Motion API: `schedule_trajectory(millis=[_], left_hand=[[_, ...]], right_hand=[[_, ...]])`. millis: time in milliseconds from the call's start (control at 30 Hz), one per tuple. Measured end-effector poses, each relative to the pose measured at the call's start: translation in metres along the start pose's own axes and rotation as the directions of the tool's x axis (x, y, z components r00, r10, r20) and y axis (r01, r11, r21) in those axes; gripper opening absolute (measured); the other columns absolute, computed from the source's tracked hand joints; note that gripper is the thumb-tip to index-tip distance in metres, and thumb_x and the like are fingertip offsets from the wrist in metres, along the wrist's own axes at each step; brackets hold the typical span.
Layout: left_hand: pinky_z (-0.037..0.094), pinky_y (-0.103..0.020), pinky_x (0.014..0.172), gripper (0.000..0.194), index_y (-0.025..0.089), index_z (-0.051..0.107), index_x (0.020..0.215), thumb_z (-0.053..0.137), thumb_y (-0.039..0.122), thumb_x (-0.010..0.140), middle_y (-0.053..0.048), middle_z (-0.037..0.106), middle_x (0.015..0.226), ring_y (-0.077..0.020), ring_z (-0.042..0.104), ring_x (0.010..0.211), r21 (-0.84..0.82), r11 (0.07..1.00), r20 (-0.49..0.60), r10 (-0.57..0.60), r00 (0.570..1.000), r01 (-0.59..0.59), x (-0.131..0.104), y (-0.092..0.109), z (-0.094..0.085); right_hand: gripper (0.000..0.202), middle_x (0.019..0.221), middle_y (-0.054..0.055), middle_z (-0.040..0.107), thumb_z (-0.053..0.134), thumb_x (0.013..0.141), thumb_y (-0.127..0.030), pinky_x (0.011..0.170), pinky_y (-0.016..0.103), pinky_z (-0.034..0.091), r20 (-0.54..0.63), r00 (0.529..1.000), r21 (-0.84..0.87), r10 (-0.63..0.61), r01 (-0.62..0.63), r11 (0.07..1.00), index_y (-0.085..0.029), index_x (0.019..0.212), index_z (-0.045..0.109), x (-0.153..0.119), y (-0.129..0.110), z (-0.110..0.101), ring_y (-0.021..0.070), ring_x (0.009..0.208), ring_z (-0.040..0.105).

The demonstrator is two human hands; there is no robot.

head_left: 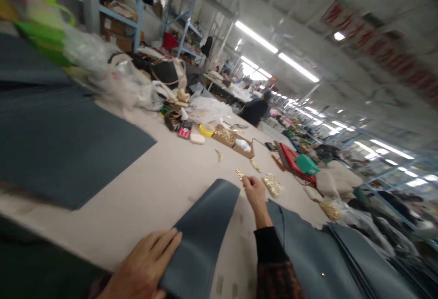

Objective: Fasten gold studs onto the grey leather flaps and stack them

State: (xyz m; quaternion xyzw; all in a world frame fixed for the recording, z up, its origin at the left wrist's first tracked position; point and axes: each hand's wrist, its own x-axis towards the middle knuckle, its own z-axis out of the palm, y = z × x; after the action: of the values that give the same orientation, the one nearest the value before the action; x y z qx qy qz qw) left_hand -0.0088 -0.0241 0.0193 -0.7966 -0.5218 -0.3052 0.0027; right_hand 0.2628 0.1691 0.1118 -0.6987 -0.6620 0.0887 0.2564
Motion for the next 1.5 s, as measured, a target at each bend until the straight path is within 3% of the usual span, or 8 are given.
schedule_trajectory(millis=[100,200,267,533,733,967,1133,1500], left_hand=[[0.043,-0.040,0.105,0.067,0.010,0.053,0.134,0.055,0.008,0.067,-0.012,0.061,0.127,-0.0269,0.051,0.116,-0.075,0.997,0.196,-0.018,0.980,0.033,0.009,0.010,-0.023],[0.043,-0.042,0.104,0.058,0.006,0.054,0.131,0.058,0.017,0.075,-0.015,0.061,0.123,-0.0291,0.050,0.113,-0.107,0.993,0.240,-0.018,0.971,0.045,0.016,0.010,-0.030],[0.044,-0.043,0.102,0.056,0.004,0.054,0.130,0.060,0.020,0.077,-0.016,0.060,0.121,-0.0301,0.050,0.111,-0.109,0.994,0.229,0.000,0.973,0.026,0.017,0.009,-0.029],[0.046,-0.044,0.096,0.043,0.007,0.061,0.119,0.059,0.026,0.081,-0.014,0.061,0.108,-0.0309,0.052,0.105,-0.120,0.991,0.152,0.071,0.986,-0.053,0.011,0.005,-0.021],[0.046,-0.043,0.096,0.043,0.007,0.060,0.119,0.060,0.026,0.081,-0.014,0.062,0.108,-0.0300,0.052,0.105,-0.140,0.989,0.117,0.065,0.991,-0.048,0.010,0.004,-0.020],[0.048,-0.043,0.096,0.046,0.006,0.061,0.118,0.062,0.017,0.074,-0.014,0.063,0.110,-0.0303,0.053,0.106,-0.131,0.990,0.096,0.064,0.993,-0.051,0.008,0.005,-0.022],[0.048,-0.042,0.095,0.048,0.006,0.062,0.119,0.061,0.014,0.072,-0.013,0.065,0.108,-0.0295,0.054,0.105,-0.119,0.991,0.067,0.067,0.996,-0.058,0.010,0.003,-0.021],[0.046,-0.040,0.096,0.048,0.006,0.062,0.118,0.058,0.013,0.071,-0.011,0.067,0.107,-0.0279,0.054,0.105,-0.133,0.989,0.009,0.072,0.997,-0.070,0.010,0.001,-0.021]], right_hand=[[0.036,0.082,0.007,0.069,0.047,0.091,-0.044,0.067,0.027,0.046,0.148,0.971,0.200,-0.190,0.159,0.967,-0.015,0.093,0.067,-0.032,-0.028,0.000,0.0192,0.076,0.062],[0.022,0.079,0.004,0.067,0.055,0.089,-0.036,0.069,0.028,0.044,0.178,0.878,0.273,-0.444,0.389,0.880,-0.017,0.086,0.067,-0.070,-0.062,-0.003,0.0179,0.073,0.060],[0.016,0.081,0.003,0.067,0.055,0.089,-0.028,0.071,0.028,0.043,0.180,0.841,0.236,-0.510,0.466,0.853,-0.018,0.086,0.067,-0.091,-0.079,-0.002,0.0171,0.075,0.060],[0.013,0.075,-0.001,0.068,0.059,0.086,-0.014,0.065,0.023,0.040,0.573,0.672,0.318,-0.469,0.345,0.883,-0.018,0.077,0.067,-0.114,-0.090,0.034,0.0125,0.069,0.060],[0.012,0.079,0.000,0.071,0.061,0.083,-0.012,0.069,0.022,0.040,0.612,0.634,0.278,-0.473,0.387,0.879,-0.018,0.076,0.069,-0.112,-0.102,0.035,0.0132,0.076,0.062],[0.014,0.071,0.001,0.071,0.060,0.081,-0.017,0.061,0.022,0.037,0.659,0.647,0.164,-0.385,0.376,0.912,-0.017,0.074,0.072,-0.107,-0.114,0.040,0.0122,0.066,0.061],[0.013,0.060,-0.001,0.066,0.061,0.075,-0.015,0.052,0.020,0.034,0.749,0.579,0.154,-0.323,0.322,0.934,-0.016,0.071,0.074,-0.096,-0.116,0.040,0.0091,0.054,0.054],[0.011,0.065,0.000,0.069,0.061,0.075,-0.012,0.054,0.019,0.037,0.736,0.617,0.168,-0.279,0.233,0.958,-0.015,0.072,0.071,-0.100,-0.116,0.038,0.0086,0.057,0.057]])
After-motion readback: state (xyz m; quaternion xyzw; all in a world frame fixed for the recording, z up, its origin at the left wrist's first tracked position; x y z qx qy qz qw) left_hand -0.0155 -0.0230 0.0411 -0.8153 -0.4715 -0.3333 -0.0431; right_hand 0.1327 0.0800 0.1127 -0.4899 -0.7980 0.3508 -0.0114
